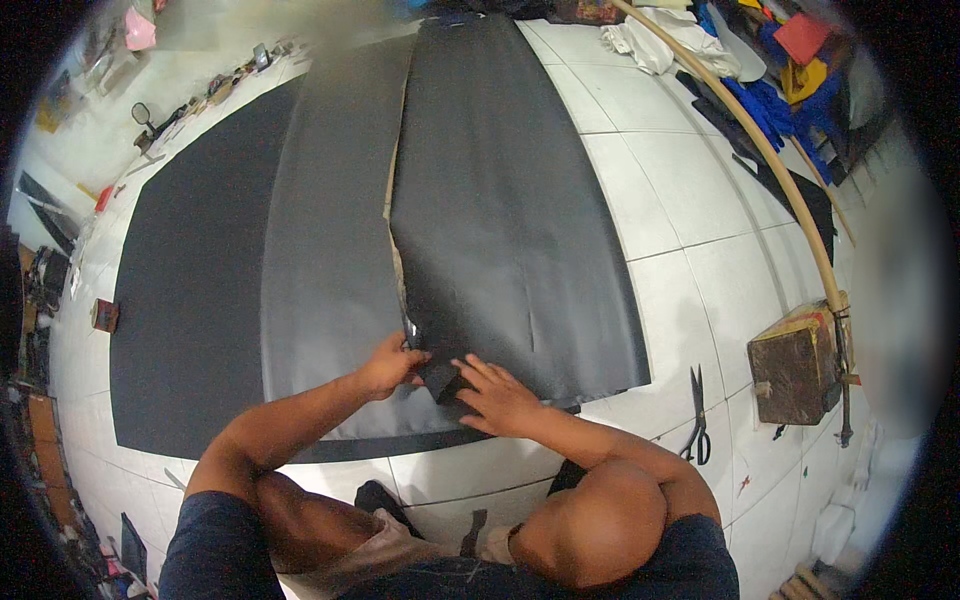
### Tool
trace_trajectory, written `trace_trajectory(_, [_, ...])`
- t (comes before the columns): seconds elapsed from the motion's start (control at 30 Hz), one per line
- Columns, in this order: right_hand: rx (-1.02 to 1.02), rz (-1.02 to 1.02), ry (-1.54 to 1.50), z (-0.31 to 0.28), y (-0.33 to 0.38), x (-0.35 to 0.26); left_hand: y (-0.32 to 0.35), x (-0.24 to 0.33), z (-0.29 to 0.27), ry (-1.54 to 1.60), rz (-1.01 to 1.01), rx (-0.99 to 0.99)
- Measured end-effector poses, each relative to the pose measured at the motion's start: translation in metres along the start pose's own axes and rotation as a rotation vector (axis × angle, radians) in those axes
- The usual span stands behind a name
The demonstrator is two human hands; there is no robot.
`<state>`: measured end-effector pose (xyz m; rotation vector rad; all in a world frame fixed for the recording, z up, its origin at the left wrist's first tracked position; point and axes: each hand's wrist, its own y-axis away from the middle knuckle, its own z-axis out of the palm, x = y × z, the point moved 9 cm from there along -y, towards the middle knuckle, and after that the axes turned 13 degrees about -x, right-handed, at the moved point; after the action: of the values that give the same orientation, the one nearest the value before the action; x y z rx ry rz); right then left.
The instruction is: The person spreads a large black fabric on the floor, measures it with a ruler, and folds it into a smaller rectangular shape.
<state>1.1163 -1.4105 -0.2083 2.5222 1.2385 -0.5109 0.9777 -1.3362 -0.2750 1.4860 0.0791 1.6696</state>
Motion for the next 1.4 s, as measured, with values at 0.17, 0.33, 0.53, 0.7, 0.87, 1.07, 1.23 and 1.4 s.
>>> trace_trajectory(0.17, [0.018, 0.119, -0.137, -0.006, 0.013, 0.020, 0.016, -0.037, -0.068, 0.167, -0.022, 0.128])
trace_trajectory(0.33, [0.396, 0.597, -0.032, -0.044, 0.085, 0.098, 0.063, -0.033, -0.150, 0.221, 0.041, 0.472])
trace_trajectory(0.53, [0.440, 1.044, -0.105, -0.019, 0.163, 0.144, 0.119, -0.061, -0.181, 0.186, 0.123, 0.688])
trace_trajectory(0.7, [0.415, 0.973, -0.184, -0.005, 0.153, 0.136, 0.169, -0.050, -0.159, -0.096, 0.280, 0.923])
trace_trajectory(0.87, [0.329, 1.004, -0.278, -0.009, 0.153, 0.128, 0.161, -0.077, -0.186, -0.390, 0.271, 0.942])
trace_trajectory(1.07, [0.531, 0.929, -0.727, 0.035, 0.218, 0.218, 0.139, -0.167, -0.223, -0.277, 0.070, 0.522])
trace_trajectory(1.23, [0.269, 1.166, -0.907, 0.043, 0.245, 0.218, 0.145, -0.147, -0.210, -0.409, 0.063, 0.669])
trace_trajectory(1.4, [0.181, 1.140, -0.841, 0.051, 0.243, 0.216, 0.141, -0.125, -0.190, -0.620, 0.126, 0.621])
